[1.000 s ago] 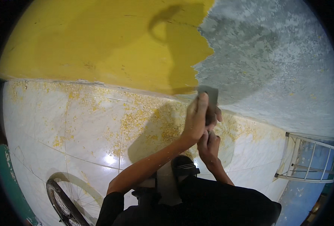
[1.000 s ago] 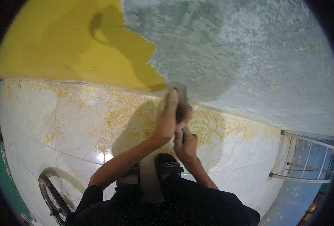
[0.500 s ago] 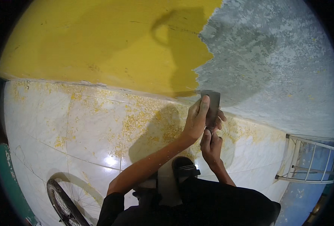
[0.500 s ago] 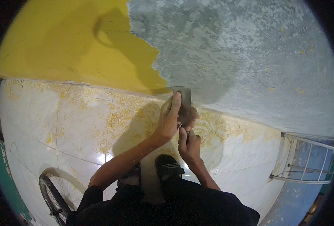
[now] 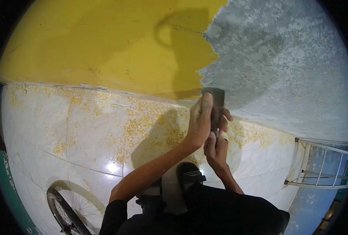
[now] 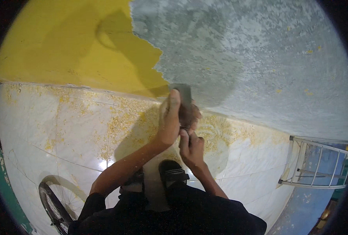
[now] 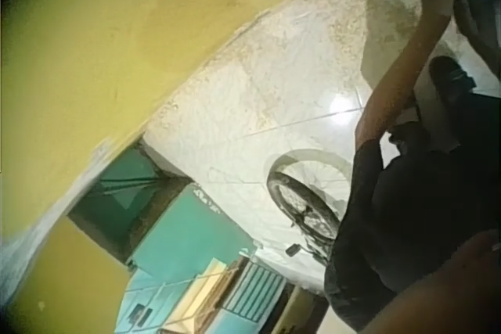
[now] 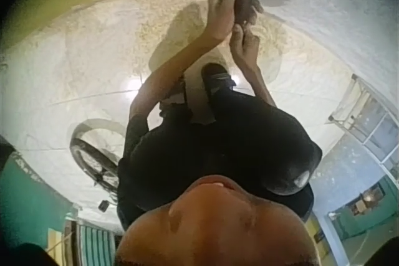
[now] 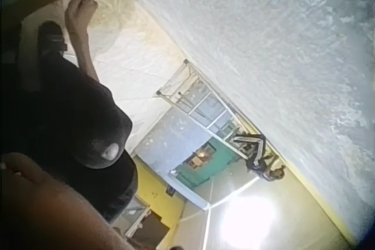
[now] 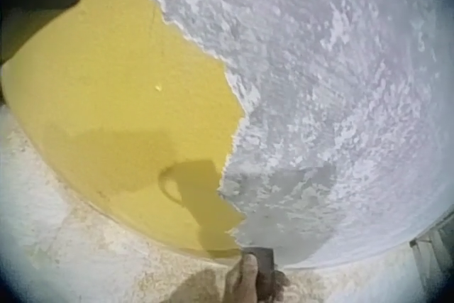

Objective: Scraping old paint off a wall using a putty knife and cleaning up debris.

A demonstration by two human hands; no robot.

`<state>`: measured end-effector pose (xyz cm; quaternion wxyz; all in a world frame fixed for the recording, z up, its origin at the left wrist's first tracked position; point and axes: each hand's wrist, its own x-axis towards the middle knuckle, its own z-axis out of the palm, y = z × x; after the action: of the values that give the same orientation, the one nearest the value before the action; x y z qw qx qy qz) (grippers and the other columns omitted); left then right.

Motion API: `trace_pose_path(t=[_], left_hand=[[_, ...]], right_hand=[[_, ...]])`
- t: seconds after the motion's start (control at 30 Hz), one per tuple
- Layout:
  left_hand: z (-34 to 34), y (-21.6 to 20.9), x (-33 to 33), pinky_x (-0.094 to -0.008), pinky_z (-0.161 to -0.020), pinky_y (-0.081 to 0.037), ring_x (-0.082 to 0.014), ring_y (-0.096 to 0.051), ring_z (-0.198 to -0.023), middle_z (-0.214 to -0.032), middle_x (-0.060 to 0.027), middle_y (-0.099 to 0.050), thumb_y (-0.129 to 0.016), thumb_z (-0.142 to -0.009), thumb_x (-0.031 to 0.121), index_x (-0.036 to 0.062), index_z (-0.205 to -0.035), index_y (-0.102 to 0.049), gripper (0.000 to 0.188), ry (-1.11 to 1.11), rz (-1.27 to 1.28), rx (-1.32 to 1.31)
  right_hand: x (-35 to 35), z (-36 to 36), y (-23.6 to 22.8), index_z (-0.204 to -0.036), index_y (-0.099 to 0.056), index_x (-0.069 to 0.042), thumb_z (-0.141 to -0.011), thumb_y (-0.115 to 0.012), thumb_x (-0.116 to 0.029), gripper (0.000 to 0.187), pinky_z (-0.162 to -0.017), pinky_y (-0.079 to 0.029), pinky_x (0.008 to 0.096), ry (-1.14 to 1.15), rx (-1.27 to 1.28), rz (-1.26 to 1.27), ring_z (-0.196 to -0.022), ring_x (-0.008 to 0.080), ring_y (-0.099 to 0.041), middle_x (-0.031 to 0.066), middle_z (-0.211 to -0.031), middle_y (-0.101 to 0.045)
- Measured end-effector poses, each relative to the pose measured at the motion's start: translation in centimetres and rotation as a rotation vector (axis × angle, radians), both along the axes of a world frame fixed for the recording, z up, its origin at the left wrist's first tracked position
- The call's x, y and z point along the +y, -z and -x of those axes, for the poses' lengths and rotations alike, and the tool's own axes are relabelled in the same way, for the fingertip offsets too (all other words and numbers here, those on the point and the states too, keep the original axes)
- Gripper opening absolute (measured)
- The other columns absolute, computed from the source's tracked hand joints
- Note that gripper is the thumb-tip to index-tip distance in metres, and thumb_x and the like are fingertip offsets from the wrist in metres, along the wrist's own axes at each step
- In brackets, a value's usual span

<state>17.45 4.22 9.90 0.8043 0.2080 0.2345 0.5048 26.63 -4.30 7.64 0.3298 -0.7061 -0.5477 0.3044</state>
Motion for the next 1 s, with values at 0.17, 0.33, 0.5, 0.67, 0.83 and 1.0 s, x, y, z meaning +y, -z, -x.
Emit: trace_pose_path(t=[0.17, 0.33, 0.5, 0.67, 0.83, 1.0], left_hand=[[0.1, -0.4, 0.1, -0.0232, -0.039, -0.043, -0.0141, -0.055, -0.047, -0.07, -0.0135, -0.061, -0.029, -0.096, 0.046, 0.004, -0.088, -0.044, 0.046, 0.041, -0.008, -0.041], [-0.4, -0.4, 0.0, -0.0232, -0.04, -0.043, -0.0142, -0.056, -0.049, -0.069, -0.0133, -0.061, -0.029, -0.096, 0.048, 0.003, -0.083, -0.045, 0.05, 0.013, -0.045, 0.007], [1.1, -1.7, 0.1, -0.0241, -0.04, -0.043, -0.0136, -0.052, -0.046, -0.068, -0.0126, -0.06, -0.029, -0.096, 0.048, 0.0026, -0.082, -0.046, 0.05, -0.047, -0.021, -0.001], [-1.0, -0.3, -0.3, -0.024, -0.036, -0.038, -0.0133, -0.051, -0.046, -0.067, -0.0137, -0.058, -0.031, -0.096, 0.049, 0.0035, -0.079, -0.044, 0.05, 0.0, 0.061, -0.033], [0.8, -1.7, 0.2, -0.0248, -0.04, -0.04, -0.0138, -0.051, -0.046, -0.068, -0.0131, -0.059, -0.031, -0.095, 0.05, 0.0023, -0.081, -0.045, 0.052, -0.057, 0.026, -0.028], [-0.7, 1.0, -0.3, -0.0229, -0.038, -0.037, -0.0131, -0.05, -0.045, -0.069, -0.0122, -0.059, -0.03, -0.096, 0.049, 0.0029, -0.083, -0.045, 0.05, 0.013, 0.059, -0.032]], right_hand=[[0.5, -0.2, -0.8, -0.082, -0.057, 0.0, -0.092, -0.045, -0.016, 0.023, -0.046, -0.041, 0.0342, -0.069, -0.02, 0.0, -0.044, 0.0261, -0.054, 0.0143, -0.051, -0.051], [0.1, -1.3, -0.8, -0.078, -0.055, 0.0, -0.092, -0.046, -0.017, 0.024, -0.045, -0.04, 0.0372, -0.025, 0.028, 0.058, -0.045, 0.0294, -0.055, 0.016, -0.052, -0.05], [0.6, 0.2, -1.7, -0.08, -0.056, -0.001, -0.092, -0.045, -0.016, 0.023, -0.046, -0.041, 0.0374, -0.112, -0.075, -0.037, -0.047, 0.0314, -0.056, 0.0162, -0.052, -0.051], [0.5, -1.0, -1.3, -0.083, -0.057, 0.0, -0.091, -0.047, -0.014, 0.019, -0.048, -0.042, 0.0392, -0.079, -0.087, -0.004, -0.052, 0.0363, -0.057, 0.0193, -0.058, -0.054], [0.8, 0.0, -2.4, -0.085, -0.059, 0.002, -0.091, -0.048, -0.016, 0.022, -0.047, -0.042, 0.0364, -0.093, -0.1, 0.017, -0.051, 0.0337, -0.058, 0.0194, -0.056, -0.053], [-0.4, -1.1, 0.2, -0.088, -0.06, 0.003, -0.092, -0.047, -0.016, 0.024, -0.046, -0.041, 0.0354, -0.037, -0.079, 0.055, -0.049, 0.0292, -0.059, 0.0188, -0.055, -0.053]])
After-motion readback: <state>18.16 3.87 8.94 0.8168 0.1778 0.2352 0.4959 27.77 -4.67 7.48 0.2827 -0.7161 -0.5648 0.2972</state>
